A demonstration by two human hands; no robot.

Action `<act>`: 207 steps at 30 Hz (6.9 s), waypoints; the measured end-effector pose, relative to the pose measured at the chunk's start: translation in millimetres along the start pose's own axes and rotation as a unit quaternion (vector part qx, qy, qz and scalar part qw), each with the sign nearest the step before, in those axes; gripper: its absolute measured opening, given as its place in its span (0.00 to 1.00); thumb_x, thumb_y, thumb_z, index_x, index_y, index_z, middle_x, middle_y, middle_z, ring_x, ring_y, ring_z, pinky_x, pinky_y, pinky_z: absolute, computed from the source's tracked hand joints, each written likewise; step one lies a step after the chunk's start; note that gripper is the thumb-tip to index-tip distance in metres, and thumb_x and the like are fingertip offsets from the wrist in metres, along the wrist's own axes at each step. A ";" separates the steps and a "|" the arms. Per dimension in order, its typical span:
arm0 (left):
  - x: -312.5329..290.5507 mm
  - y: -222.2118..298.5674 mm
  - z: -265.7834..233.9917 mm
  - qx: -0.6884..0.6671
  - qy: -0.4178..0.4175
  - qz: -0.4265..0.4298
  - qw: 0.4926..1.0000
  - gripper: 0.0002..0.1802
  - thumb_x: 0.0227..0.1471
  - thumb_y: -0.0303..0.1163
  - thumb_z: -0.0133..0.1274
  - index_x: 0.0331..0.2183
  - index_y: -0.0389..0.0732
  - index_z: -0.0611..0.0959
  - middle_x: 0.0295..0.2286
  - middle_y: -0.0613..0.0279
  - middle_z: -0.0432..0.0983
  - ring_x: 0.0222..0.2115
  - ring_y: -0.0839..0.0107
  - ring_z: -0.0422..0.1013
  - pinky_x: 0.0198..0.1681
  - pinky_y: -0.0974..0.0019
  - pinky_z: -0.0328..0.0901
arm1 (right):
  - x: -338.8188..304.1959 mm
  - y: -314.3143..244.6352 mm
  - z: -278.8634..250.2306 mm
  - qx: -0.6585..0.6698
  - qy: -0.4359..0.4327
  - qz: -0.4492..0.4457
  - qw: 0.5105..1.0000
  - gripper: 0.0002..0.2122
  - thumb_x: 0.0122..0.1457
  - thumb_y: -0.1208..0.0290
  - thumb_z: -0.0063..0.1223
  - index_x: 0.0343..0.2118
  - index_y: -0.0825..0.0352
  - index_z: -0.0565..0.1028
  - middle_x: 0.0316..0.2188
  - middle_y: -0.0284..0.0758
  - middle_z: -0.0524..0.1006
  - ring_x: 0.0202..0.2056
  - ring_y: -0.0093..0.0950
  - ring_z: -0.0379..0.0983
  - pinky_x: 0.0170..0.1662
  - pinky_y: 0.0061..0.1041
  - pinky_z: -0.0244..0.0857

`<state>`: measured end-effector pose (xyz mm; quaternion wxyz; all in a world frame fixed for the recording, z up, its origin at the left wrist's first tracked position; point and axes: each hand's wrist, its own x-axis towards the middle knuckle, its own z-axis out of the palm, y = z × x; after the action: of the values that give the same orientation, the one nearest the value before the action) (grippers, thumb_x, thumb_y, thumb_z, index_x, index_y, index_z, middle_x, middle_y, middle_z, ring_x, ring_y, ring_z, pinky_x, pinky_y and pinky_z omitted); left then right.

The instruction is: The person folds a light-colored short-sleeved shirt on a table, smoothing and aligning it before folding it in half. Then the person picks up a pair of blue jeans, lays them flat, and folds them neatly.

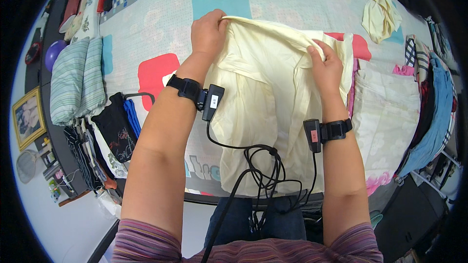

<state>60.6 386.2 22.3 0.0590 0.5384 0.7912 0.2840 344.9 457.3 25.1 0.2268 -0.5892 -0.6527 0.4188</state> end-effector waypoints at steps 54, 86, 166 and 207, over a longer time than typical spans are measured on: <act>-16.3 50.1 68.0 -0.196 -0.192 -0.151 0.950 0.15 0.51 0.35 0.57 0.40 0.37 0.80 0.29 0.57 0.79 0.31 0.64 0.74 0.37 0.65 0.68 | 4.2 9.2 68.7 0.031 -0.075 -0.217 0.973 0.12 0.57 0.76 0.47 0.42 0.65 0.78 0.54 0.47 0.70 0.51 0.43 0.69 0.53 0.33 0.65; 10.9 106.7 67.4 -0.051 0.060 0.052 0.996 0.13 0.44 0.37 0.56 0.30 0.37 0.79 0.30 0.53 0.74 0.35 0.53 0.68 0.41 0.53 0.62 | 33.7 42.9 10.3 -0.254 0.169 -0.267 0.914 0.07 0.52 0.67 0.56 0.32 0.63 0.76 0.35 0.35 0.77 0.48 0.38 0.68 0.60 0.44 0.51; -147.2 71.6 -26.9 0.016 -0.021 -0.036 0.999 0.21 0.40 0.33 0.62 0.38 0.38 0.76 0.37 0.52 0.72 0.42 0.53 0.67 0.46 0.54 0.59 | -29.1 40.6 70.6 -0.235 -0.035 -0.353 0.905 0.23 0.60 0.54 0.47 0.57 0.55 0.68 0.59 0.44 0.63 0.63 0.42 0.54 0.64 0.43 0.44; -431.8 164.6 -28.8 -0.154 -0.198 -0.059 0.966 0.08 0.44 0.23 0.51 0.32 0.38 0.75 0.29 0.51 0.71 0.33 0.50 0.69 0.37 0.54 0.64 | -353.9 107.7 -37.5 -0.105 -0.186 0.052 0.976 0.15 0.51 0.63 0.62 0.36 0.67 0.74 0.32 0.38 0.77 0.36 0.34 0.74 0.37 0.34 0.67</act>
<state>362.3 35.4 38.9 0.3136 0.5206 0.7407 0.2865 508.7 123.5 27.7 0.0166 -0.5545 -0.6922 0.4616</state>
